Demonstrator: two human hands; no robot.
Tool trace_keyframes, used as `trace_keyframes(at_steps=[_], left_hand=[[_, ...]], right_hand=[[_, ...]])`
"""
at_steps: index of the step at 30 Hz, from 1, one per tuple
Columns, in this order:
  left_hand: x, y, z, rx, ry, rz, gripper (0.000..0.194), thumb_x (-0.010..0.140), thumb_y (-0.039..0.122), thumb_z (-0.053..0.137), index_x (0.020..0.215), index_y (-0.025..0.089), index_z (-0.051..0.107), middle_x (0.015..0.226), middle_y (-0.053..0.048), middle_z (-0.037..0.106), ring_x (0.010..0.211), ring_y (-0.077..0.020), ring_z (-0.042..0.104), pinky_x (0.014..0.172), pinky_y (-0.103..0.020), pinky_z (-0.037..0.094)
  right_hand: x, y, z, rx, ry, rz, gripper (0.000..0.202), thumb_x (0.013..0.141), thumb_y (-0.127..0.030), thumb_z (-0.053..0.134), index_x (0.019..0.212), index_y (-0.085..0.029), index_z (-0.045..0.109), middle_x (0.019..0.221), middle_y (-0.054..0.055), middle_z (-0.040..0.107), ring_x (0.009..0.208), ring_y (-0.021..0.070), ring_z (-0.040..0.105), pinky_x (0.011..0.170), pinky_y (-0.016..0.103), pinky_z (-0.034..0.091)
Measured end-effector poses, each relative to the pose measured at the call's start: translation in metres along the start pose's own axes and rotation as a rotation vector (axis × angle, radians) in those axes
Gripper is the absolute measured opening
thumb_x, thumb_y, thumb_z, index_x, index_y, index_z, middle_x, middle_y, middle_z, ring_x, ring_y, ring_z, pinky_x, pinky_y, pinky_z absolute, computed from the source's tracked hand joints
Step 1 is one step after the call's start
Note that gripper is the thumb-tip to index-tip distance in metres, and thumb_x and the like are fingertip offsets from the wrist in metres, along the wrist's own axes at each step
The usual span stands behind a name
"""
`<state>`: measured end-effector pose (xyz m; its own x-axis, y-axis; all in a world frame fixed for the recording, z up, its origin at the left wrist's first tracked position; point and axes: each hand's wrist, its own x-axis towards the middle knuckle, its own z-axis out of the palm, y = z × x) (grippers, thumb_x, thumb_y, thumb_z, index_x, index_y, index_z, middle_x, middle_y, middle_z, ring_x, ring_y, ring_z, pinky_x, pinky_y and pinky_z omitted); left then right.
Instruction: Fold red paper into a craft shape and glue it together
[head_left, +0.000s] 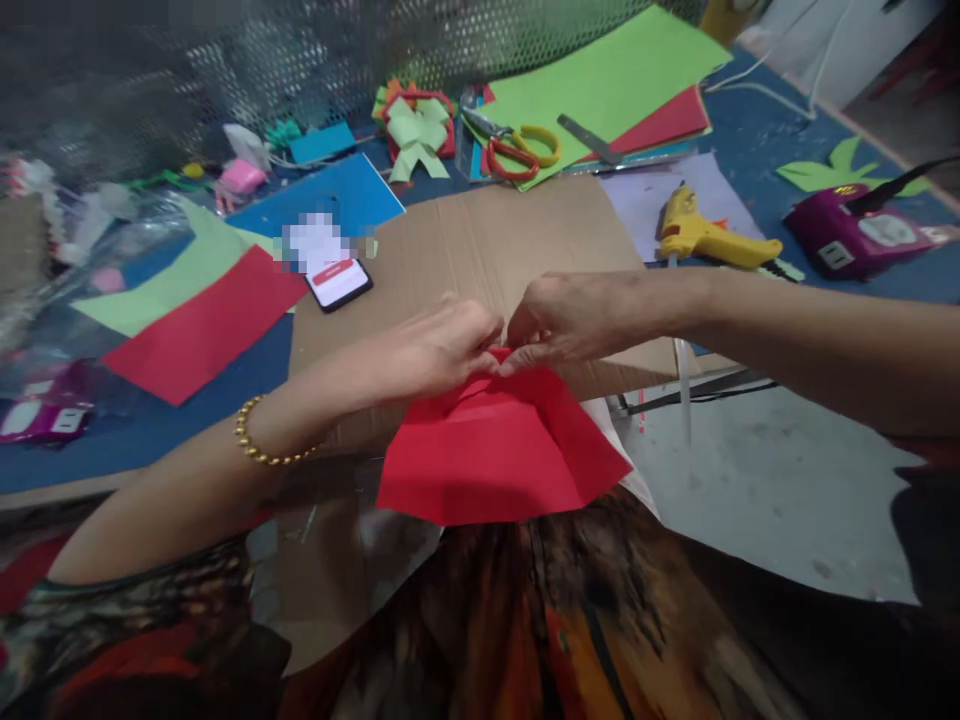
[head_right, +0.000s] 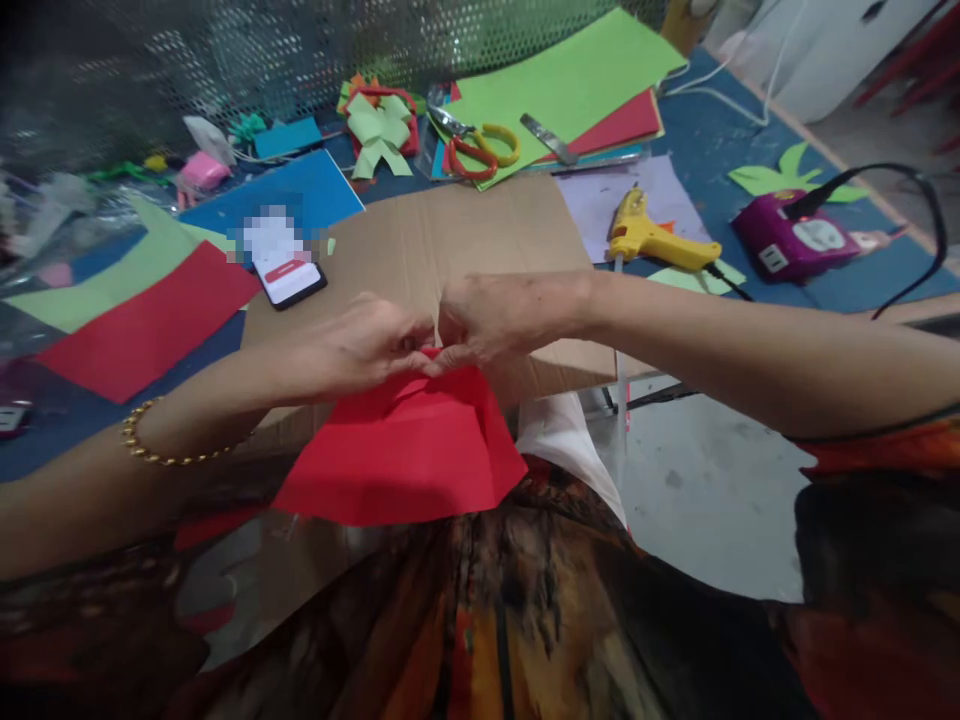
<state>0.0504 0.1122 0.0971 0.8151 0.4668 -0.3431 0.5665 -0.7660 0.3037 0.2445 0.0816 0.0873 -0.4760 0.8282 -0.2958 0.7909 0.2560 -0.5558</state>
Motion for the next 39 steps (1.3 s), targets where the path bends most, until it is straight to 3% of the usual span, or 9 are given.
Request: trace_keyframes(at_steps=[2, 6, 12, 16, 23, 27, 29, 33, 39], left_hand=[[-0.002, 0.006, -0.004, 0.025, 0.006, -0.006, 0.025, 0.096, 0.031, 0.06, 0.078, 0.016, 0.07, 0.065, -0.003, 0.059, 0.059, -0.0144, 0.043, 0.06, -0.032, 0.029], [-0.001, 0.004, -0.011, -0.156, 0.011, 0.0, 0.021, 0.089, 0.029, 0.067, 0.075, 0.014, 0.071, 0.061, 0.0, 0.055, 0.059, -0.0124, 0.044, 0.06, -0.03, 0.032], [0.005, -0.017, -0.017, -0.495, -0.123, 0.109, 0.014, 0.077, 0.029, 0.071, 0.077, 0.015, 0.074, 0.066, -0.001, 0.063, 0.061, -0.012, 0.053, 0.057, -0.025, 0.036], [0.006, -0.013, -0.021, -0.447, -0.155, 0.11, 0.013, 0.076, 0.029, 0.071, 0.071, 0.016, 0.072, 0.065, -0.002, 0.064, 0.062, -0.013, 0.054, 0.057, -0.025, 0.035], [0.005, 0.012, -0.024, -0.307, -0.183, 0.137, 0.023, 0.08, 0.021, 0.068, 0.058, 0.019, 0.061, 0.054, 0.004, 0.044, 0.054, -0.0107, 0.037, 0.056, -0.028, 0.028], [0.002, 0.025, -0.024, -0.246, -0.163, 0.118, 0.03, 0.083, 0.017, 0.067, 0.054, 0.019, 0.058, 0.051, 0.007, 0.035, 0.052, -0.01, 0.032, 0.059, -0.03, 0.026], [-0.001, 0.028, -0.024, -0.256, -0.165, 0.081, 0.027, 0.084, 0.018, 0.068, 0.057, 0.018, 0.062, 0.052, 0.006, 0.041, 0.053, -0.0102, 0.037, 0.059, -0.029, 0.028], [-0.006, 0.025, -0.024, -0.323, -0.206, 0.002, 0.015, 0.083, 0.025, 0.072, 0.07, 0.017, 0.074, 0.064, 0.0, 0.067, 0.061, -0.0138, 0.057, 0.062, -0.028, 0.039], [-0.008, 0.029, -0.028, -0.232, -0.229, 0.057, 0.03, 0.089, 0.022, 0.065, 0.059, 0.018, 0.066, 0.056, -0.002, 0.063, 0.053, -0.0131, 0.052, 0.059, -0.029, 0.037]], right_hand=[[-0.003, -0.004, 0.005, -0.005, -0.086, -0.018, 0.036, 0.092, -0.038, 0.075, 0.063, -0.017, 0.067, 0.051, -0.006, 0.041, 0.052, 0.0058, 0.03, 0.056, 0.028, 0.025], [-0.012, -0.008, 0.008, 0.008, 0.0, 0.032, 0.041, 0.092, -0.032, 0.07, 0.057, -0.017, 0.056, 0.052, -0.007, 0.031, 0.053, 0.0063, 0.026, 0.056, 0.03, 0.023], [-0.028, -0.013, 0.003, 0.022, 0.012, 0.161, 0.038, 0.088, -0.035, 0.069, 0.056, -0.019, 0.056, 0.052, -0.005, 0.036, 0.052, 0.0079, 0.03, 0.054, 0.029, 0.025], [-0.037, -0.015, 0.004, -0.02, 0.035, 0.165, 0.04, 0.086, -0.036, 0.067, 0.054, -0.019, 0.051, 0.052, -0.005, 0.032, 0.054, 0.0087, 0.029, 0.055, 0.03, 0.024], [-0.049, -0.006, 0.011, -0.049, 0.044, 0.063, 0.044, 0.086, -0.039, 0.064, 0.054, -0.02, 0.04, 0.057, -0.005, 0.025, 0.057, 0.0093, 0.024, 0.055, 0.031, 0.021], [-0.056, 0.0, 0.016, -0.061, 0.045, 0.057, 0.042, 0.088, -0.039, 0.062, 0.056, -0.02, 0.044, 0.058, -0.004, 0.028, 0.059, 0.0098, 0.025, 0.056, 0.031, 0.023], [-0.06, 0.002, 0.017, -0.068, 0.054, 0.074, 0.04, 0.09, -0.039, 0.062, 0.058, -0.019, 0.048, 0.058, -0.004, 0.03, 0.059, 0.0101, 0.027, 0.057, 0.031, 0.024], [-0.068, 0.005, 0.018, -0.06, 0.082, 0.052, 0.039, 0.091, -0.037, 0.062, 0.058, -0.019, 0.049, 0.057, -0.004, 0.032, 0.06, 0.0101, 0.027, 0.059, 0.031, 0.025], [-0.073, 0.01, 0.021, -0.058, 0.057, 0.04, 0.038, 0.093, -0.038, 0.061, 0.061, -0.019, 0.055, 0.058, -0.004, 0.037, 0.059, 0.0102, 0.028, 0.06, 0.031, 0.023]])
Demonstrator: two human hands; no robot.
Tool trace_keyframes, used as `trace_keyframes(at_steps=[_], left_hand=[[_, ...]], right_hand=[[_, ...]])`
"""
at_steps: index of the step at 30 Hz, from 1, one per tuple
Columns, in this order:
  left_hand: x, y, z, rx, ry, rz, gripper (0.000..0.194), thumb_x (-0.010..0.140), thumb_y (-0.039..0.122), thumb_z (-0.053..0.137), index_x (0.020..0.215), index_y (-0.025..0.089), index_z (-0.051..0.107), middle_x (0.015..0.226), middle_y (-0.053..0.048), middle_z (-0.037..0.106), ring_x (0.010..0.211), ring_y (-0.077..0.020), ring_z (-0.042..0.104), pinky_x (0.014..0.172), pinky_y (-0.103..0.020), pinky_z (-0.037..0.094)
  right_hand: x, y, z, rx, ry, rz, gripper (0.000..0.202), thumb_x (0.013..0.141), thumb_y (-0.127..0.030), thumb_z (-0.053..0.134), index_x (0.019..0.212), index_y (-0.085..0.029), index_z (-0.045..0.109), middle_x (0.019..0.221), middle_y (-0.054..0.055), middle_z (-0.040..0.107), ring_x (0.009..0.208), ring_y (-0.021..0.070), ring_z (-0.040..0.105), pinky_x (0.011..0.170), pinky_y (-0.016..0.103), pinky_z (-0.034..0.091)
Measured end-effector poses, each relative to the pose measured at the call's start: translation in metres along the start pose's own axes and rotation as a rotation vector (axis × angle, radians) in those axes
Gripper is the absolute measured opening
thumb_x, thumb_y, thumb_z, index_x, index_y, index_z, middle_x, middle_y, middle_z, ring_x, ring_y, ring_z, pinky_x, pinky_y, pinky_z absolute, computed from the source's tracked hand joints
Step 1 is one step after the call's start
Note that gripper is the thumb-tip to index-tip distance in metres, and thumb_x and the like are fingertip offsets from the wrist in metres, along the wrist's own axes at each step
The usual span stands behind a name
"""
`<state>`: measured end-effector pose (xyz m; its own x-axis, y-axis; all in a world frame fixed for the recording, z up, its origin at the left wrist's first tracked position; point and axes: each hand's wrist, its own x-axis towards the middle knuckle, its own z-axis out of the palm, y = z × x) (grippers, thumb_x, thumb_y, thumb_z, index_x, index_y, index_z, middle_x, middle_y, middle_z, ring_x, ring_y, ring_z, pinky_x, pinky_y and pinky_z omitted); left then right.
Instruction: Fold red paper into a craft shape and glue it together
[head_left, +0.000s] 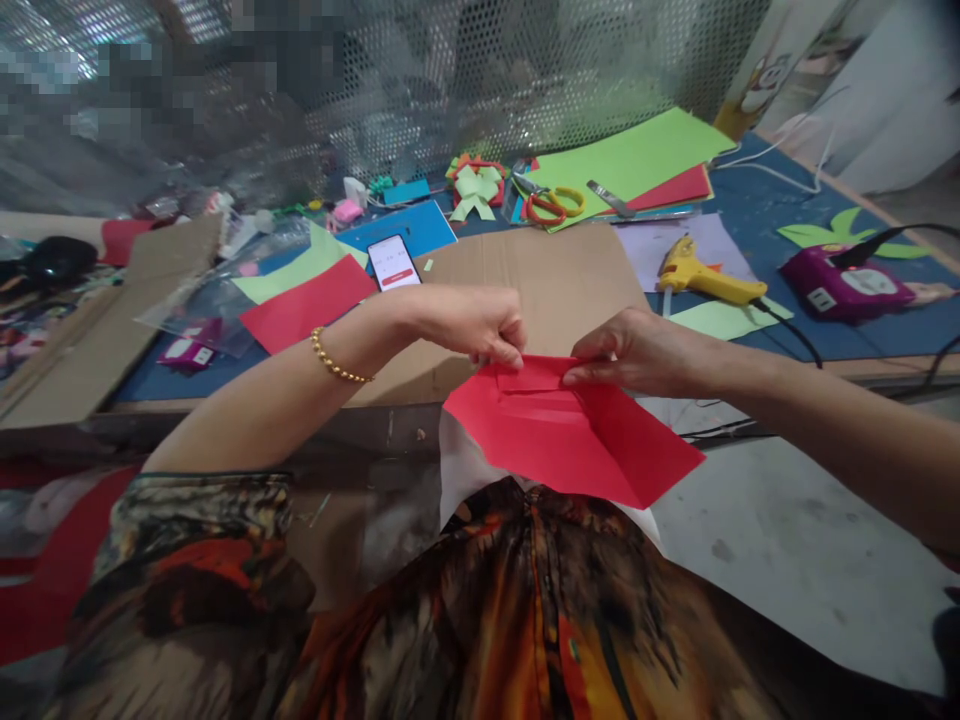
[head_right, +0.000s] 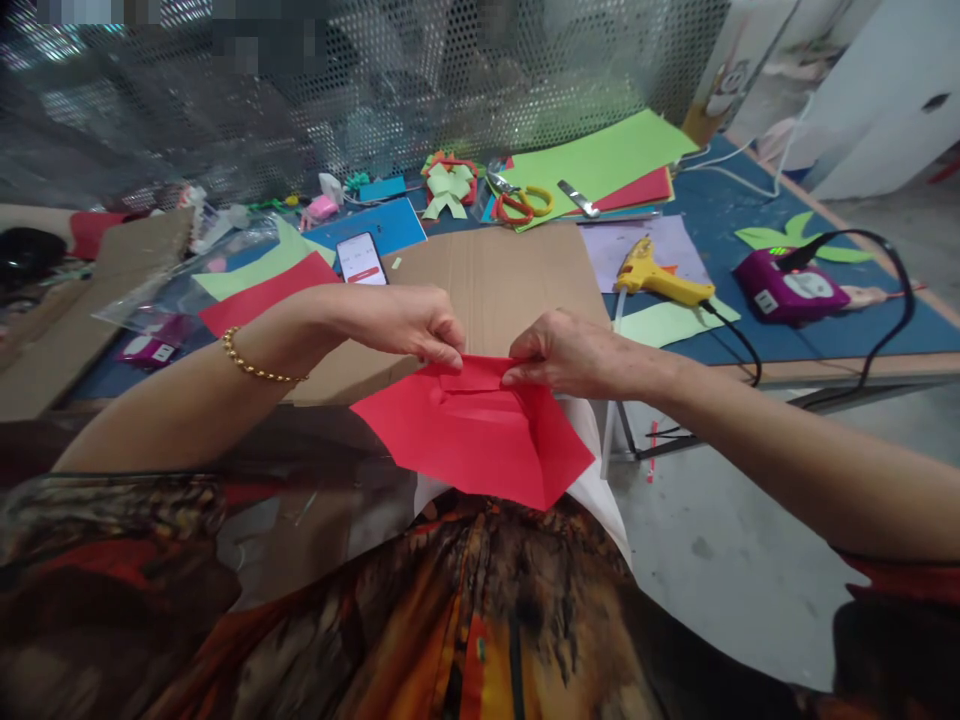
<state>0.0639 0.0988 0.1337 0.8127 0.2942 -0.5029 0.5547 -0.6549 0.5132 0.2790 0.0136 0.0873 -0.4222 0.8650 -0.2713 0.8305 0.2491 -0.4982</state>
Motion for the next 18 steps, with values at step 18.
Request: trace_keyframes(at_steps=[18], left_hand=[[0.023, 0.022, 0.02, 0.103, 0.008, -0.035, 0.038, 0.093, 0.025, 0.067, 0.059, 0.019, 0.052, 0.051, 0.006, 0.038, 0.047, -0.009, 0.033, 0.051, -0.031, 0.023]], right_hand=[[-0.001, -0.002, 0.005, -0.04, 0.088, -0.128, 0.04, 0.091, -0.029, 0.065, 0.057, -0.019, 0.048, 0.05, -0.006, 0.03, 0.052, 0.0076, 0.027, 0.054, 0.03, 0.023]])
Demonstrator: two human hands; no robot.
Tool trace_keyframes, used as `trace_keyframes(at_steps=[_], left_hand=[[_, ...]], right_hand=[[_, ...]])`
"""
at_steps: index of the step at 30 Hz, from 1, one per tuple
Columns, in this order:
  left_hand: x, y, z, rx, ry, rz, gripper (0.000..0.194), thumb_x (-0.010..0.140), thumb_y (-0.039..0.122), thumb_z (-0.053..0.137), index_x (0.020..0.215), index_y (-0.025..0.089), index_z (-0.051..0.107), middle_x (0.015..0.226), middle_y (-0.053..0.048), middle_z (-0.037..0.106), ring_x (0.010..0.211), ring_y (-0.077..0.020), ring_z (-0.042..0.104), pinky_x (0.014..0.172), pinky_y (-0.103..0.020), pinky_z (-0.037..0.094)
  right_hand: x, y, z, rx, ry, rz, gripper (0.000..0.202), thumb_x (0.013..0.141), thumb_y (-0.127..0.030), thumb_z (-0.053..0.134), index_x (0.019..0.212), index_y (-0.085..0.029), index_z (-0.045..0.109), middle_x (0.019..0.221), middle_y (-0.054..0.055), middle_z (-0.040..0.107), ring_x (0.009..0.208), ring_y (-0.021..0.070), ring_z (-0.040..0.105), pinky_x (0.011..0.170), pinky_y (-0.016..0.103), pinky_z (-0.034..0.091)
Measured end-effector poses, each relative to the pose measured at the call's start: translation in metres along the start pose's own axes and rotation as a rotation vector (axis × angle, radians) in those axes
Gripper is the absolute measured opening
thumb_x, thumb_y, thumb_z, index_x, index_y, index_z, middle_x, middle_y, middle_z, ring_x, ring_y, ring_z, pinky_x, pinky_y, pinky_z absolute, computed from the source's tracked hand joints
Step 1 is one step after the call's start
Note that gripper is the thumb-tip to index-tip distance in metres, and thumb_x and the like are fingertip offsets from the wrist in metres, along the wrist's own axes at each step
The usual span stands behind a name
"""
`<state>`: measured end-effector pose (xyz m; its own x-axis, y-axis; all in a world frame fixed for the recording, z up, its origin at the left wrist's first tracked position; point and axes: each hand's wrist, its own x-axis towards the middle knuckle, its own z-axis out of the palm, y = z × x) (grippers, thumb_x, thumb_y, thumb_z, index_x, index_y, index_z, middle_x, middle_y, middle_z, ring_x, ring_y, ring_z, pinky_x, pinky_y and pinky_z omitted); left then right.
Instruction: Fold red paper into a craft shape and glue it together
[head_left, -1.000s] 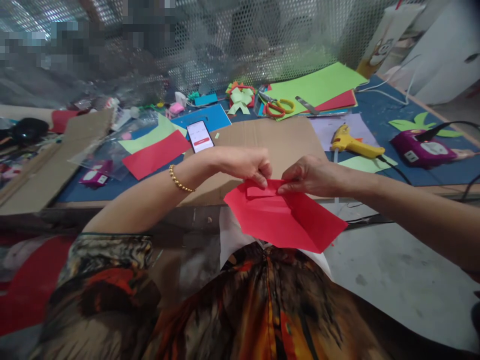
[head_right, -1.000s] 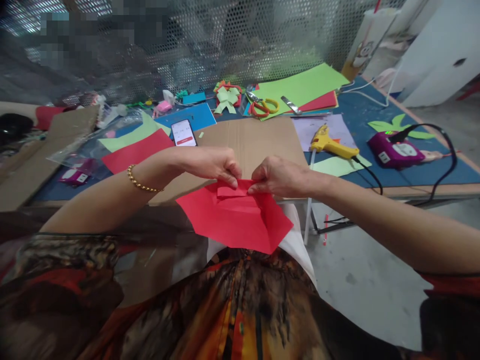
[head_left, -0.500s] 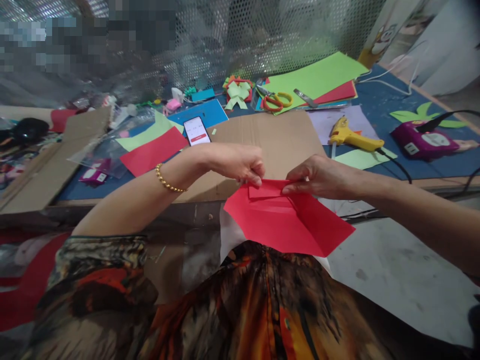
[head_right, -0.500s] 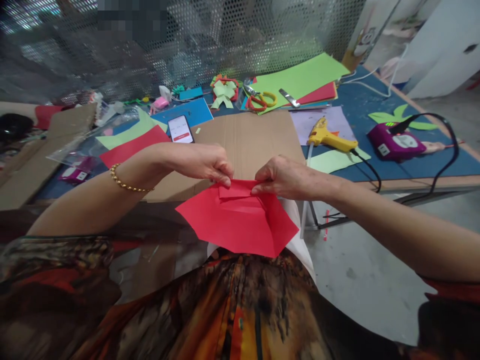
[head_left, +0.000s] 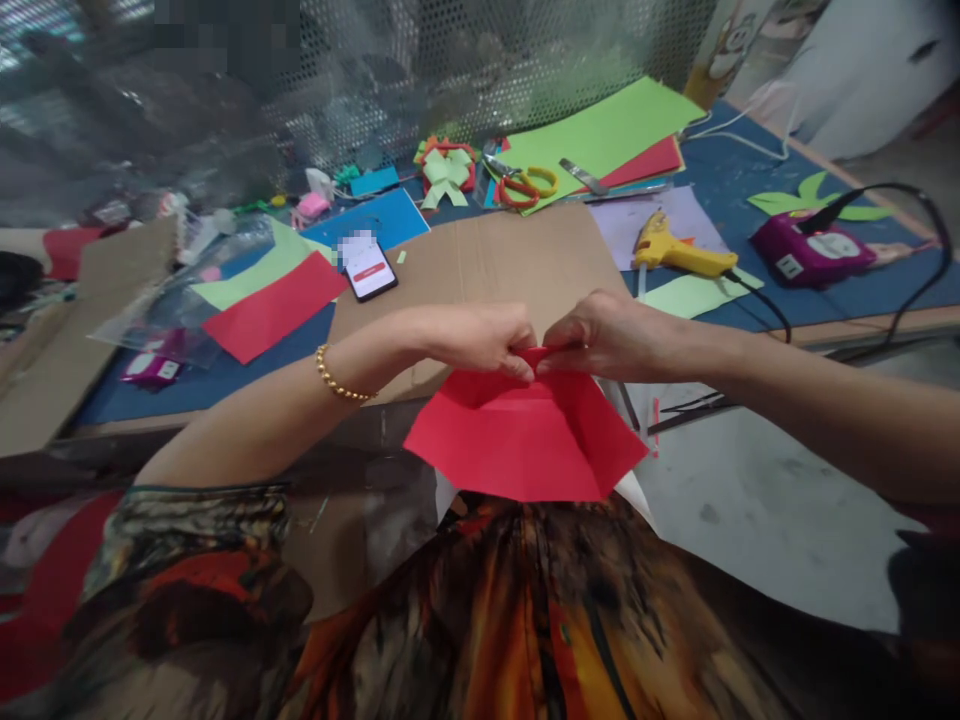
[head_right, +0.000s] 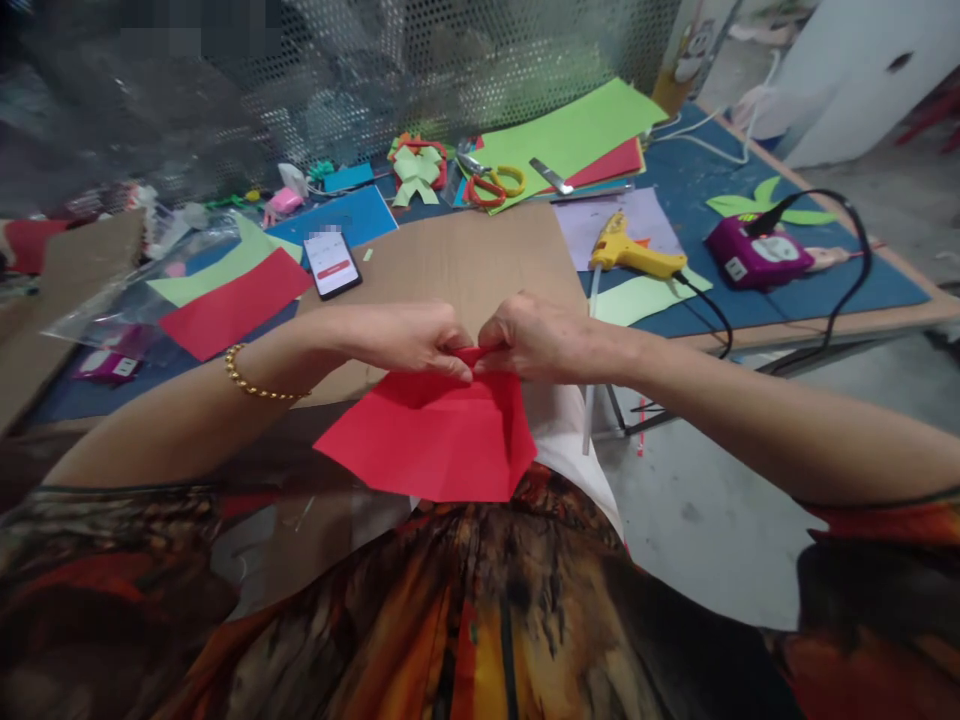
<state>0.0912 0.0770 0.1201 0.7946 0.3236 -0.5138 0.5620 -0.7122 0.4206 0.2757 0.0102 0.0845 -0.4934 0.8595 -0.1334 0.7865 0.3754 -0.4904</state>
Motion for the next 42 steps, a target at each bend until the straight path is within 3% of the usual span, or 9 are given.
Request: trace_keyframes(at_steps=[4, 7, 10, 13, 19, 24, 27, 32, 42], left_hand=[[-0.001, -0.009, 0.003, -0.183, -0.004, 0.042, 0.041, 0.091, 0.021, 0.067, 0.054, 0.019, 0.048, 0.049, 0.005, 0.036, 0.044, -0.0069, 0.032, 0.047, -0.027, 0.021], [-0.01, -0.024, 0.005, -0.407, 0.008, 0.012, 0.041, 0.087, 0.032, 0.076, 0.055, 0.018, 0.054, 0.05, 0.004, 0.042, 0.044, -0.0064, 0.036, 0.043, -0.023, 0.022], [-0.022, -0.035, 0.012, -0.65, 0.082, -0.038, 0.035, 0.082, 0.044, 0.082, 0.069, 0.014, 0.07, 0.059, -0.001, 0.06, 0.05, -0.0105, 0.052, 0.046, -0.021, 0.039], [-0.033, -0.039, 0.02, -0.769, 0.156, -0.085, 0.038, 0.078, 0.049, 0.085, 0.074, 0.013, 0.074, 0.065, -0.004, 0.068, 0.057, -0.0124, 0.061, 0.051, -0.022, 0.047], [-0.041, -0.028, 0.029, -0.605, 0.309, -0.03, 0.035, 0.085, 0.047, 0.073, 0.079, 0.013, 0.073, 0.063, -0.001, 0.065, 0.054, -0.0092, 0.054, 0.048, -0.018, 0.041], [-0.041, -0.02, 0.034, -0.375, 0.423, -0.024, 0.031, 0.086, 0.039, 0.057, 0.068, 0.015, 0.062, 0.056, 0.0, 0.059, 0.05, -0.0081, 0.05, 0.045, -0.017, 0.034], [-0.04, -0.022, 0.036, -0.427, 0.377, -0.045, 0.032, 0.084, 0.043, 0.06, 0.067, 0.016, 0.062, 0.057, 0.0, 0.056, 0.051, -0.0081, 0.048, 0.045, -0.017, 0.034], [-0.035, -0.028, 0.038, -0.674, 0.182, -0.113, 0.035, 0.079, 0.049, 0.073, 0.072, 0.015, 0.066, 0.063, 0.0, 0.059, 0.056, -0.0096, 0.052, 0.049, -0.02, 0.042], [-0.023, -0.035, 0.039, -0.749, 0.037, -0.095, 0.039, 0.072, 0.045, 0.088, 0.064, 0.014, 0.067, 0.059, 0.003, 0.05, 0.054, -0.0071, 0.042, 0.047, -0.019, 0.031]], right_hand=[[-0.002, 0.001, -0.005, 0.058, 0.037, -0.019, 0.041, 0.094, -0.029, 0.066, 0.057, -0.018, 0.052, 0.049, -0.007, 0.031, 0.052, 0.0062, 0.027, 0.053, 0.028, 0.022], [-0.008, 0.007, -0.012, 0.189, 0.143, -0.038, 0.039, 0.102, -0.037, 0.059, 0.07, -0.016, 0.066, 0.058, -0.002, 0.053, 0.056, 0.0072, 0.044, 0.056, 0.025, 0.031], [-0.018, 0.012, -0.016, 0.309, 0.327, -0.018, 0.037, 0.105, -0.039, 0.054, 0.082, -0.017, 0.071, 0.075, 0.005, 0.072, 0.068, 0.0115, 0.064, 0.064, 0.024, 0.044], [-0.026, 0.008, -0.015, 0.325, 0.424, -0.014, 0.033, 0.104, -0.039, 0.055, 0.083, -0.019, 0.071, 0.078, 0.005, 0.075, 0.071, 0.0134, 0.068, 0.066, 0.025, 0.047], [-0.026, -0.018, -0.017, 0.166, 0.33, -0.021, 0.032, 0.097, -0.044, 0.063, 0.089, -0.016, 0.076, 0.074, 0.004, 0.073, 0.067, 0.0135, 0.061, 0.062, 0.028, 0.04], [-0.018, -0.03, -0.018, -0.013, 0.21, 0.084, 0.018, 0.083, -0.02, 0.062, 0.091, -0.014, 0.078, 0.081, 0.005, 0.075, 0.07, 0.0144, 0.06, 0.064, 0.029, 0.035], [-0.017, -0.029, -0.017, -0.064, 0.19, 0.077, 0.019, 0.081, -0.015, 0.061, 0.089, -0.015, 0.078, 0.082, 0.005, 0.075, 0.071, 0.0146, 0.06, 0.065, 0.03, 0.034], [-0.014, -0.028, -0.019, -0.006, 0.113, 0.054, 0.018, 0.083, -0.01, 0.059, 0.084, -0.015, 0.077, 0.081, 0.004, 0.074, 0.07, 0.0132, 0.06, 0.066, 0.028, 0.038], [-0.007, -0.018, -0.014, 0.037, 0.051, 0.082, 0.011, 0.082, -0.015, 0.065, 0.078, -0.018, 0.075, 0.074, 0.003, 0.073, 0.066, 0.0145, 0.061, 0.064, 0.029, 0.039]])
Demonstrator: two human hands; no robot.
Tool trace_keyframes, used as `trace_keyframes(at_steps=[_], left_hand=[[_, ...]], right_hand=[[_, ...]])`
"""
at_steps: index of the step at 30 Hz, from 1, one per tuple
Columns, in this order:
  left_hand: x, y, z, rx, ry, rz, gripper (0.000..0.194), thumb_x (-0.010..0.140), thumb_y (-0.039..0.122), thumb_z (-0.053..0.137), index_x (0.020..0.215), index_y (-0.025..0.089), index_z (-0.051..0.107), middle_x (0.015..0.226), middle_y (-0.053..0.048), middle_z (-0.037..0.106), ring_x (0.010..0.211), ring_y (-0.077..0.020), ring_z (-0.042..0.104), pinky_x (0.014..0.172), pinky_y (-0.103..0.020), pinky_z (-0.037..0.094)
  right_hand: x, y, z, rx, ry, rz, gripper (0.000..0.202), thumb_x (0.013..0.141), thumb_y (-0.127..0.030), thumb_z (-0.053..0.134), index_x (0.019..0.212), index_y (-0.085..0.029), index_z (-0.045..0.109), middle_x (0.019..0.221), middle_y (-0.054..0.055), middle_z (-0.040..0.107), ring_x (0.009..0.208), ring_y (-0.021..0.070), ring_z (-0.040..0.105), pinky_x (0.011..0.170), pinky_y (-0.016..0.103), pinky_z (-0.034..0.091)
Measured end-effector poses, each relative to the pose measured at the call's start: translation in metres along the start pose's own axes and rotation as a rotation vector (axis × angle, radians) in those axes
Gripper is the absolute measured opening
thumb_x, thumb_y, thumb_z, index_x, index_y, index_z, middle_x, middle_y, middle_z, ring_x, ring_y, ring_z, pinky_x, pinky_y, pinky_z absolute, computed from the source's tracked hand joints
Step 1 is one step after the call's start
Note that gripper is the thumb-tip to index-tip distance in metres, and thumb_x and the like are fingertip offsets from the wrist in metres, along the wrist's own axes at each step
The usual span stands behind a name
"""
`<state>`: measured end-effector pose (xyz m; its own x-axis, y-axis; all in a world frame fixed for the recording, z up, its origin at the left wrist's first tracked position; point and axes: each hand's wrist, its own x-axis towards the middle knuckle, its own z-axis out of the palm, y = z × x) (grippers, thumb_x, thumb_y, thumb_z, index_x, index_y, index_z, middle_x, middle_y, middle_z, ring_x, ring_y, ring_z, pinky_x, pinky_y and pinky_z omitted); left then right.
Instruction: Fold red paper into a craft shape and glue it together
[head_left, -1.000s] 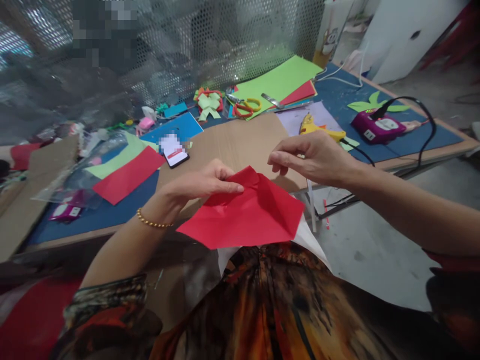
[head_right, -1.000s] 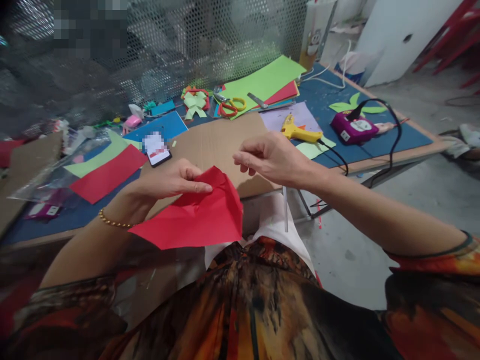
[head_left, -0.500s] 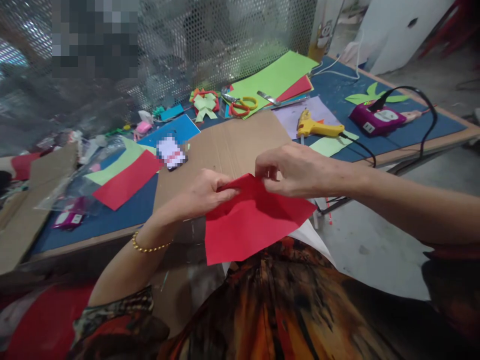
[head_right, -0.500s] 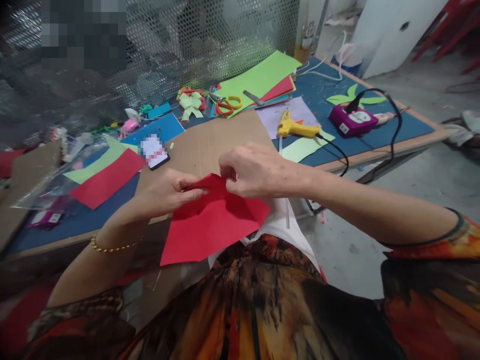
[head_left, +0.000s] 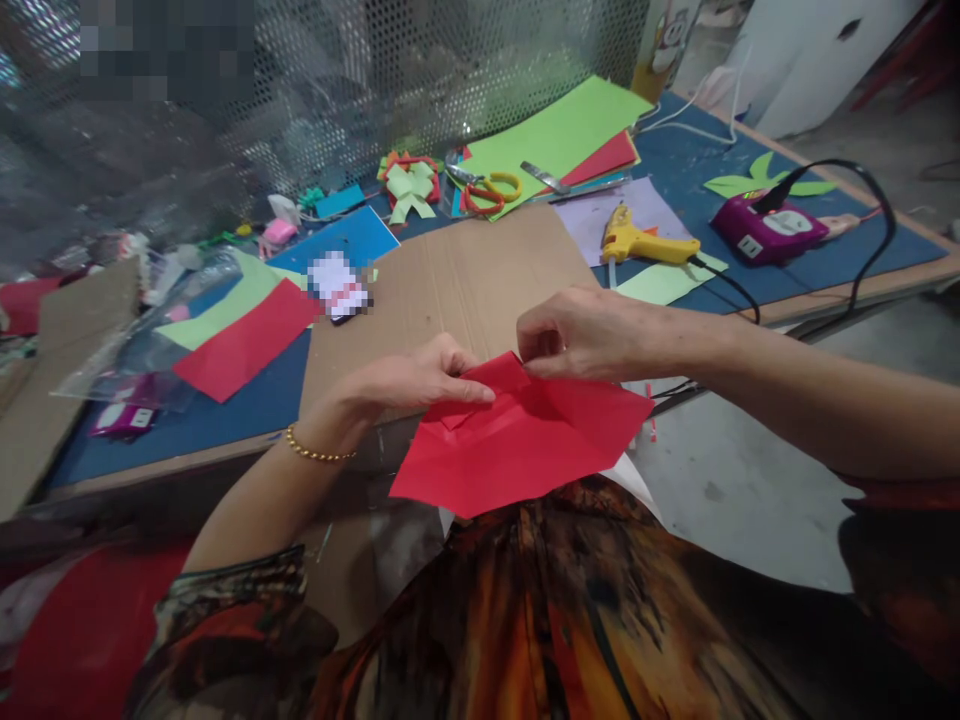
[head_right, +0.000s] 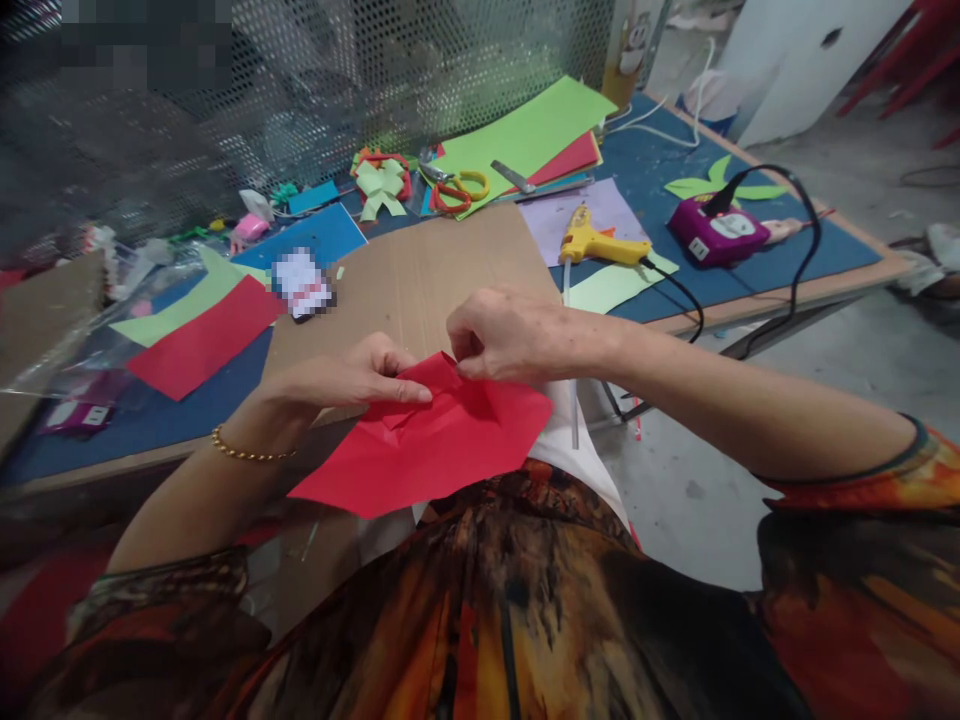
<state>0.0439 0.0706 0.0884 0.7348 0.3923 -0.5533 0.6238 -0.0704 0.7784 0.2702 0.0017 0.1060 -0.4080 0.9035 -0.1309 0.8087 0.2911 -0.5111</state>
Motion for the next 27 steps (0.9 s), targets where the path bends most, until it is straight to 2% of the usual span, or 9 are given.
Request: trace_keyframes(at_steps=[5, 10, 16, 20, 23, 27], left_hand=[[0.002, 0.001, 0.0, -0.032, -0.055, 0.004, 0.036, 0.073, 0.042, 0.089, 0.063, 0.014, 0.069, 0.057, 0.003, 0.05, 0.054, -0.0063, 0.041, 0.047, -0.018, 0.031], [0.004, -0.003, 0.004, -0.158, -0.03, -0.007, 0.028, 0.078, 0.039, 0.086, 0.071, 0.014, 0.074, 0.065, 0.0, 0.063, 0.058, -0.0092, 0.054, 0.052, -0.02, 0.044], [0.004, -0.004, 0.002, -0.119, -0.05, -0.005, 0.03, 0.079, 0.035, 0.087, 0.065, 0.014, 0.07, 0.058, 0.001, 0.06, 0.052, -0.0081, 0.051, 0.049, -0.02, 0.042], [0.005, -0.002, 0.0, -0.074, -0.024, 0.018, 0.033, 0.081, 0.035, 0.085, 0.062, 0.015, 0.066, 0.056, 0.0, 0.059, 0.05, -0.008, 0.05, 0.047, -0.02, 0.041], [0.004, 0.0, 0.0, -0.052, -0.012, 0.031, 0.031, 0.08, 0.036, 0.084, 0.065, 0.014, 0.068, 0.058, 0.0, 0.06, 0.053, -0.0087, 0.052, 0.046, -0.019, 0.04], [0.004, 0.0, 0.001, -0.04, -0.08, 0.033, 0.028, 0.078, 0.038, 0.085, 0.071, 0.014, 0.073, 0.062, -0.001, 0.064, 0.054, -0.0097, 0.055, 0.048, -0.02, 0.041]], right_hand=[[-0.001, -0.001, -0.001, -0.023, -0.009, 0.0, 0.01, 0.083, -0.016, 0.066, 0.074, -0.018, 0.069, 0.072, 0.001, 0.07, 0.062, 0.0117, 0.055, 0.061, 0.028, 0.036], [-0.001, 0.003, 0.002, -0.076, 0.018, 0.02, 0.011, 0.086, -0.022, 0.065, 0.08, -0.017, 0.072, 0.071, 0.002, 0.069, 0.062, 0.0118, 0.054, 0.062, 0.029, 0.034], [0.005, 0.007, 0.004, -0.007, 0.074, -0.096, 0.015, 0.086, -0.02, 0.062, 0.092, -0.016, 0.075, 0.074, 0.002, 0.07, 0.062, 0.0112, 0.055, 0.06, 0.026, 0.037], [0.01, 0.009, 0.001, 0.041, -0.055, -0.102, 0.016, 0.083, -0.017, 0.058, 0.08, -0.017, 0.074, 0.07, 0.002, 0.069, 0.059, 0.0104, 0.052, 0.056, 0.027, 0.035], [0.013, 0.012, 0.0, 0.089, -0.163, -0.064, 0.016, 0.079, -0.015, 0.057, 0.07, -0.018, 0.07, 0.06, -0.002, 0.058, 0.055, 0.0099, 0.046, 0.054, 0.028, 0.031], [0.015, 0.015, 0.001, 0.095, -0.185, -0.077, 0.014, 0.077, -0.014, 0.059, 0.067, -0.018, 0.067, 0.056, -0.004, 0.054, 0.054, 0.0092, 0.044, 0.053, 0.028, 0.03]])
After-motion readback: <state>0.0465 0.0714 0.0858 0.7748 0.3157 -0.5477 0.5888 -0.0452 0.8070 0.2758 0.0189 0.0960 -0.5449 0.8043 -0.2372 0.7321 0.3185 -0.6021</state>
